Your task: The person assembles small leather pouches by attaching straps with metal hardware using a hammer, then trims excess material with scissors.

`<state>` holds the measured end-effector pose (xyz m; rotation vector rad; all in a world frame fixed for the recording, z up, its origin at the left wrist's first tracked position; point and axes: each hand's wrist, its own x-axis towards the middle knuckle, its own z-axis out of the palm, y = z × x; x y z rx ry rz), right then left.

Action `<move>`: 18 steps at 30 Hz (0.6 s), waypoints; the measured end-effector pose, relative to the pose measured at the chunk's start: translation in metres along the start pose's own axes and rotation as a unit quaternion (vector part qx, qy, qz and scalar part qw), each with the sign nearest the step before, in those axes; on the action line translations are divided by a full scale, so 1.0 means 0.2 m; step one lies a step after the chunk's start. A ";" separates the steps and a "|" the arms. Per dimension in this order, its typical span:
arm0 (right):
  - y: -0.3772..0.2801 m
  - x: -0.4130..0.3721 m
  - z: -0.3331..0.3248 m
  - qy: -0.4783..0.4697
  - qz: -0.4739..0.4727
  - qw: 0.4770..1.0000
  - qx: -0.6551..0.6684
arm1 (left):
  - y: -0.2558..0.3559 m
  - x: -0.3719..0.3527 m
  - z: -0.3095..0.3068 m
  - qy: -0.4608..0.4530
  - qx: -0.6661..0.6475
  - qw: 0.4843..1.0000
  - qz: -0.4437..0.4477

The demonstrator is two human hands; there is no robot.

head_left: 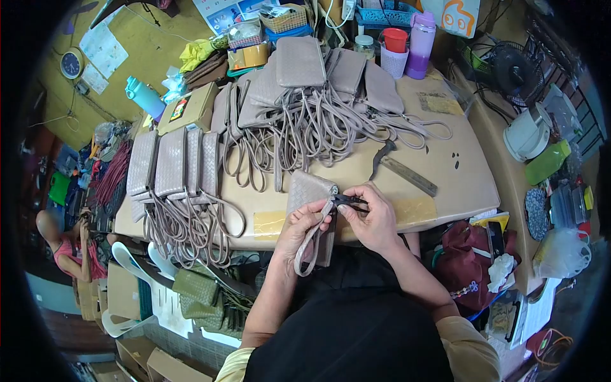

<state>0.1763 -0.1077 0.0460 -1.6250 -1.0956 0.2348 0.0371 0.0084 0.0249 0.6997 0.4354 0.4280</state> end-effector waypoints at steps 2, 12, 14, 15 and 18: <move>0.00 0.00 0.01 0.027 0.018 0.995 0.091 | 0.01 -0.01 0.02 0.001 0.009 1.000 0.008; -0.05 0.14 0.05 0.015 -0.082 0.990 0.114 | 0.04 -0.03 0.10 -0.049 0.036 0.995 0.079; -0.02 0.17 0.08 0.005 -0.017 0.964 0.265 | 0.07 -0.04 0.11 -0.054 0.017 0.996 0.071; -0.05 0.18 0.07 -0.009 0.003 0.959 0.283 | 0.08 -0.05 0.11 -0.066 -0.005 0.996 0.054; -0.06 0.16 0.06 -0.026 0.036 0.928 0.371 | 0.09 -0.06 0.10 -0.083 -0.013 0.996 0.038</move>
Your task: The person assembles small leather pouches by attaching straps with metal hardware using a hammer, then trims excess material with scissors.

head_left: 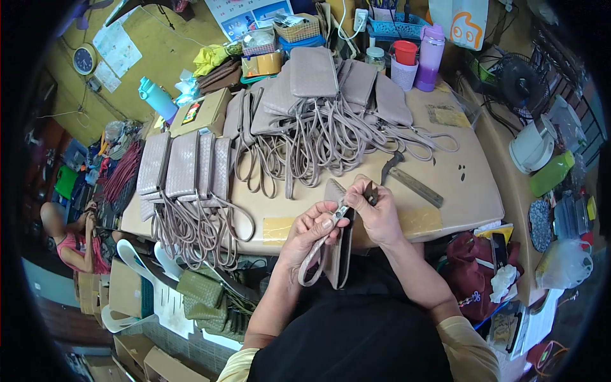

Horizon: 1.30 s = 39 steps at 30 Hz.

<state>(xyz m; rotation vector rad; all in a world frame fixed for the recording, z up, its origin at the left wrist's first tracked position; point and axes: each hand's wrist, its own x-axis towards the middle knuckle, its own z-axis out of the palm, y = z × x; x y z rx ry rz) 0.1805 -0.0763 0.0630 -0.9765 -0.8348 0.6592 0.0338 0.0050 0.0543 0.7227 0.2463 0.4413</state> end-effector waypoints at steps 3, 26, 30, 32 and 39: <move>-0.05 0.00 -0.01 -0.011 0.002 0.999 -0.050 | 0.02 -0.02 0.04 -0.033 0.098 0.994 0.031; -0.24 0.08 0.03 -0.124 -0.051 0.979 -0.154 | 0.26 -0.05 0.08 0.013 0.286 0.939 0.192; -0.16 0.09 0.07 -0.129 -0.191 0.921 -0.315 | 0.26 -0.03 0.06 -0.106 0.304 0.933 0.161; -0.11 0.10 0.06 -0.099 -0.210 0.928 -0.291 | 0.25 -0.04 0.09 -0.087 0.268 0.950 0.134; -0.05 0.15 0.00 -0.035 -0.266 0.937 -0.225 | 0.13 0.04 0.09 0.073 0.604 0.688 0.395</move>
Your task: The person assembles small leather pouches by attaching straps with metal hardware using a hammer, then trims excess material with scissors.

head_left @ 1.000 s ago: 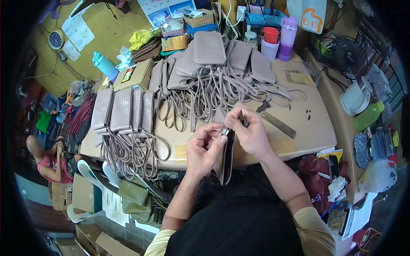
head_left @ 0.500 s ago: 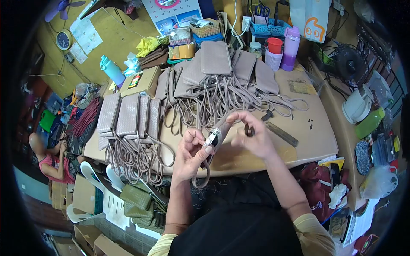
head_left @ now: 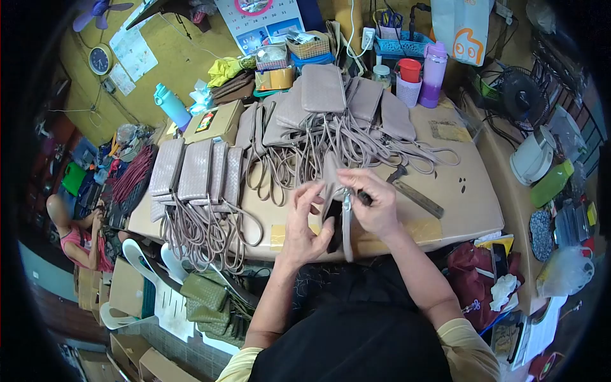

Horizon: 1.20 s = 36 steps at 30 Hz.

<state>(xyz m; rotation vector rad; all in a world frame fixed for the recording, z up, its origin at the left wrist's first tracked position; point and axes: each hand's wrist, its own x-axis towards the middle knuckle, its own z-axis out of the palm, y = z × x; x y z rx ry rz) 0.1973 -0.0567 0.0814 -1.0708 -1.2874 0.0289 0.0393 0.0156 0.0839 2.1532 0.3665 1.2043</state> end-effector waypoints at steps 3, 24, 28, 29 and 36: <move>-0.07 -0.01 0.03 0.014 -0.053 0.998 -0.036 | -0.01 -0.01 -0.02 -0.069 -0.190 0.975 -0.095; -0.12 0.04 0.07 -0.117 0.092 0.989 -0.005 | 0.09 -0.01 -0.09 -0.008 -0.089 0.983 -0.158; -0.15 0.08 0.05 -0.158 0.144 0.977 -0.013 | 0.10 -0.01 -0.07 0.024 0.002 0.993 -0.114; -0.16 0.10 0.05 -0.170 0.140 0.975 -0.028 | 0.09 -0.01 -0.05 0.045 0.032 0.996 -0.077; -0.17 0.03 0.03 -0.124 0.237 0.956 0.120 | 0.05 -0.04 -0.03 0.079 -0.099 0.987 -0.097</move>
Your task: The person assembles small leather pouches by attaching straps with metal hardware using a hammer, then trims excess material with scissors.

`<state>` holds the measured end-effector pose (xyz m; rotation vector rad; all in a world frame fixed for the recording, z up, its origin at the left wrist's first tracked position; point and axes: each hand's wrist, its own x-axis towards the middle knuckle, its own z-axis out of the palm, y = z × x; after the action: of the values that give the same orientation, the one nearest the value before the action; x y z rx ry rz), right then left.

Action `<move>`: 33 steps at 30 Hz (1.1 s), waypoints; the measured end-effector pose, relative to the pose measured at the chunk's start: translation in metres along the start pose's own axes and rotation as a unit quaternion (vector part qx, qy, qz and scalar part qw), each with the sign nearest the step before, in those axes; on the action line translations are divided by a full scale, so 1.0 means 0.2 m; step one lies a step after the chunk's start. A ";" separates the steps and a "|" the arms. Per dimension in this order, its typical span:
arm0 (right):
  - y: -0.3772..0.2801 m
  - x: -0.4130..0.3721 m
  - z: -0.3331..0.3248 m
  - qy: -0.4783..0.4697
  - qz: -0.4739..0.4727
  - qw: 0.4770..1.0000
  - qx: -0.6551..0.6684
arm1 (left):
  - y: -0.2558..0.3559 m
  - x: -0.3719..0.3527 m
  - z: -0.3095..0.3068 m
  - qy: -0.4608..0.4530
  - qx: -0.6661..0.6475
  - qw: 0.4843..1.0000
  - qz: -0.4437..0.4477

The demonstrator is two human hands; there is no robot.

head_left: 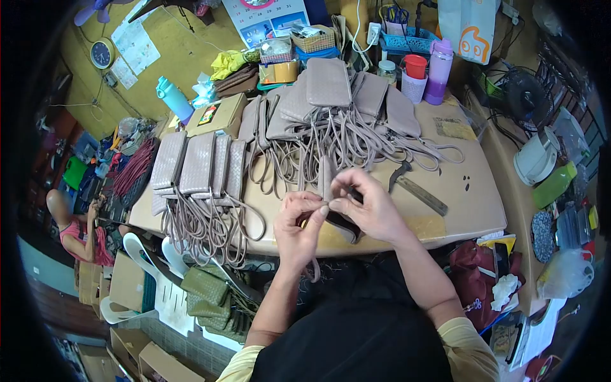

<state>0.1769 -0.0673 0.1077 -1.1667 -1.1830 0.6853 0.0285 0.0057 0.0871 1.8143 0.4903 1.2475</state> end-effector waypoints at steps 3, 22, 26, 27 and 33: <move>-0.03 -0.05 -0.03 0.072 -0.045 0.986 -0.143 | -0.04 -0.02 -0.05 -0.021 -0.152 0.980 -0.124; -0.09 -0.14 0.00 0.082 -0.056 0.972 -0.210 | 0.08 -0.11 0.05 0.038 0.095 0.993 0.065; -0.10 -0.15 0.02 0.108 -0.042 0.983 -0.144 | 0.08 -0.11 0.06 0.030 0.113 0.989 0.091; -0.10 -0.16 0.03 0.110 -0.041 0.983 -0.143 | 0.08 -0.11 0.06 0.030 0.101 0.992 0.075; -0.06 -0.15 0.00 0.130 -0.059 0.956 -0.256 | -0.01 -0.14 0.08 0.030 -0.026 0.999 -0.014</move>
<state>0.1659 -0.0967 0.1082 -1.5473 -1.2248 0.1197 0.0307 -0.0197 0.0681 1.7239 0.5103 1.2874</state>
